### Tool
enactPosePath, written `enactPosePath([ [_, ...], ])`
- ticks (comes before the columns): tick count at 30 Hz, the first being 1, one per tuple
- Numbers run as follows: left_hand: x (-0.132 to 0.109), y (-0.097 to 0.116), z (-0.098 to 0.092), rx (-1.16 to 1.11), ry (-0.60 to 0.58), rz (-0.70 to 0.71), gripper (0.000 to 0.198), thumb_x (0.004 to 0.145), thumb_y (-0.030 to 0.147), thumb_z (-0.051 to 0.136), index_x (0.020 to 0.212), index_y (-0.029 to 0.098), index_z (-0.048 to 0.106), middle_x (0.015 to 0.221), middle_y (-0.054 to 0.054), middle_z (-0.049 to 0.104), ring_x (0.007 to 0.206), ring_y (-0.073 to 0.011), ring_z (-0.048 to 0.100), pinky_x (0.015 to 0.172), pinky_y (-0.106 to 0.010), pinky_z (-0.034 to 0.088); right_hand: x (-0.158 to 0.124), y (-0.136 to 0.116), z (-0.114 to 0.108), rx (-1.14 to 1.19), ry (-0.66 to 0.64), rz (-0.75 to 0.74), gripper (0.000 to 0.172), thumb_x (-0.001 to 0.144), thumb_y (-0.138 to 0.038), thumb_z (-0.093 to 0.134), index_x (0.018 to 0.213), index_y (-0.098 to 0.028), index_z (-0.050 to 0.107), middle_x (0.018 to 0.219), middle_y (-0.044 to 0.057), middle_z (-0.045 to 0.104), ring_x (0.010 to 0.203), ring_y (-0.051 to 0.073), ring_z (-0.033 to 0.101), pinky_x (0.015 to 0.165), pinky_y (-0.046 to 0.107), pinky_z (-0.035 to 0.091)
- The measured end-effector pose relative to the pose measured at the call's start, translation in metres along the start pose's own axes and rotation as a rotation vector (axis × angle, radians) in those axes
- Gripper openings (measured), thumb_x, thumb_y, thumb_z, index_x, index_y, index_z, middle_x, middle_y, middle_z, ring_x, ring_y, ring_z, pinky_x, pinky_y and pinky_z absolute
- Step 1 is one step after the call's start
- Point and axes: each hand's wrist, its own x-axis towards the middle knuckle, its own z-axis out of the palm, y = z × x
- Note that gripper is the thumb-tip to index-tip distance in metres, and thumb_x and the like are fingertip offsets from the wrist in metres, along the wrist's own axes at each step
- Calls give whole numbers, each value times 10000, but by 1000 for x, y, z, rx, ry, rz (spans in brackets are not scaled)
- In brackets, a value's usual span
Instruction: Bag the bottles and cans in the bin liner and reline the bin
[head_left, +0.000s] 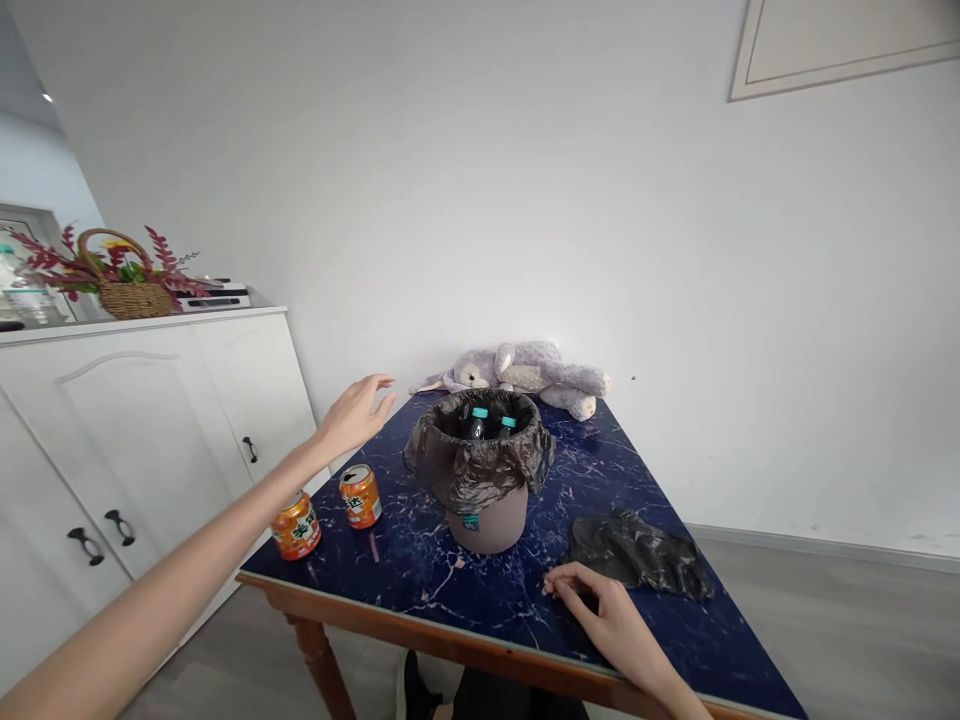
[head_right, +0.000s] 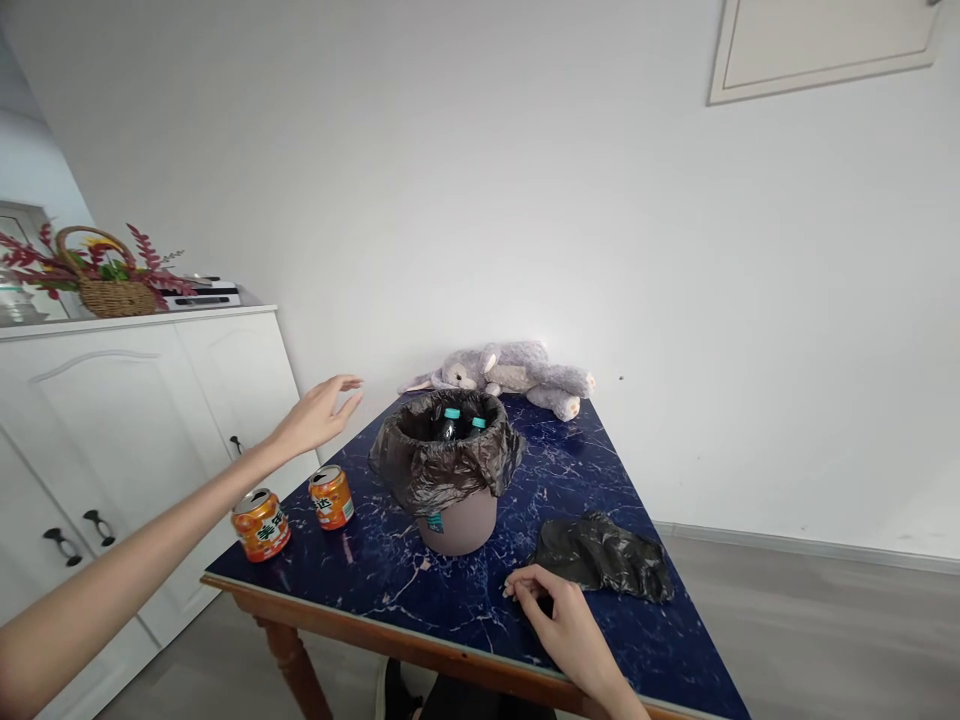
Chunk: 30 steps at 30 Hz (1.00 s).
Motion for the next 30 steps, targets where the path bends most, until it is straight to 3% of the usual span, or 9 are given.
enactPosePath([
  [4, -22, -53, 3, 101, -328, -151, 795, 907, 709, 397, 1383, 103, 591, 1459, -222, 637, 1353, -385, 596, 1130, -477, 463, 0, 1, 0, -5, 7, 6, 425, 1044, -617, 510, 1092, -263, 741, 1050, 62, 782, 1009, 256, 722, 871, 312, 522],
  [8, -55, -74, 17, 73, -507, -185, 924, 731, 821, 567, 1352, 140, 648, 1356, -198, 723, 1197, -370, 713, 955, -384, 565, -1, 3, 0, 6, -4, 11, 420, 1040, -619, 519, 1093, -268, 744, 1051, 58, 783, 1013, 256, 722, 890, 316, 522],
  [12, -80, -73, 42, 82, -542, -202, 810, 712, 690, 671, 1365, 211, 645, 1352, -166, 733, 1180, -368, 718, 883, -371, 561, -1, 5, 2, -9, 1, 22, 421, 1036, -625, 521, 1090, -270, 742, 1061, 57, 783, 1010, 255, 721, 873, 315, 518],
  [15, -76, -67, 44, 115, -481, -247, 712, 780, 637, 651, 1354, 217, 626, 1280, -181, 752, 1082, -390, 736, 799, -402, 554, -1, 6, 2, -18, 14, 3, 426, 1036, -627, 520, 1080, -267, 743, 1073, 57, 787, 1029, 256, 721, 910, 323, 513],
  [18, -52, -50, 19, 131, -274, -312, 682, 897, 680, 538, 1404, 223, 556, 1323, -184, 720, 1112, -399, 712, 809, -436, 550, -1, 6, 2, -22, 7, 17, 434, 1033, -636, 518, 1082, -270, 744, 1078, 55, 789, 1035, 256, 725, 908, 321, 516],
  [20, -34, -29, -5, 48, 24, -327, 681, 881, 701, 610, 1391, 253, 555, 1359, -151, 707, 1188, -391, 682, 874, -445, 554, -1, 6, 2, -18, 4, 26, 437, 1031, -640, 520, 1087, -271, 747, 1096, 57, 790, 1045, 256, 726, 906, 317, 519],
  [25, -7, 52, -35, -259, 422, -2, 616, 859, 491, 771, 1368, 231, 540, 1410, -117, 656, 1277, -292, 639, 1060, -420, 523, -2, 7, 2, -18, 16, 15, 454, 1019, -651, 537, 1084, -262, 761, 1090, 68, 795, 1035, 261, 730, 897, 318, 533],
  [27, -2, 79, -29, -320, 356, 91, 599, 845, 455, 797, 1342, 227, 552, 1401, -116, 659, 1270, -284, 645, 1051, -415, 534, -2, 7, 2, -18, 24, 9, 474, 1014, -664, 536, 1076, -254, 767, 1077, 77, 798, 1029, 268, 733, 894, 324, 542],
  [30, 8, 99, -13, -337, 131, 177, 670, 827, 466, 794, 1390, 224, 523, 1415, -138, 662, 1281, -316, 652, 1041, -444, 537, -2, 5, 2, -24, 27, 6, 505, 1012, -682, 523, 1070, -246, 771, 1078, 88, 799, 1029, 274, 737, 903, 335, 554],
])
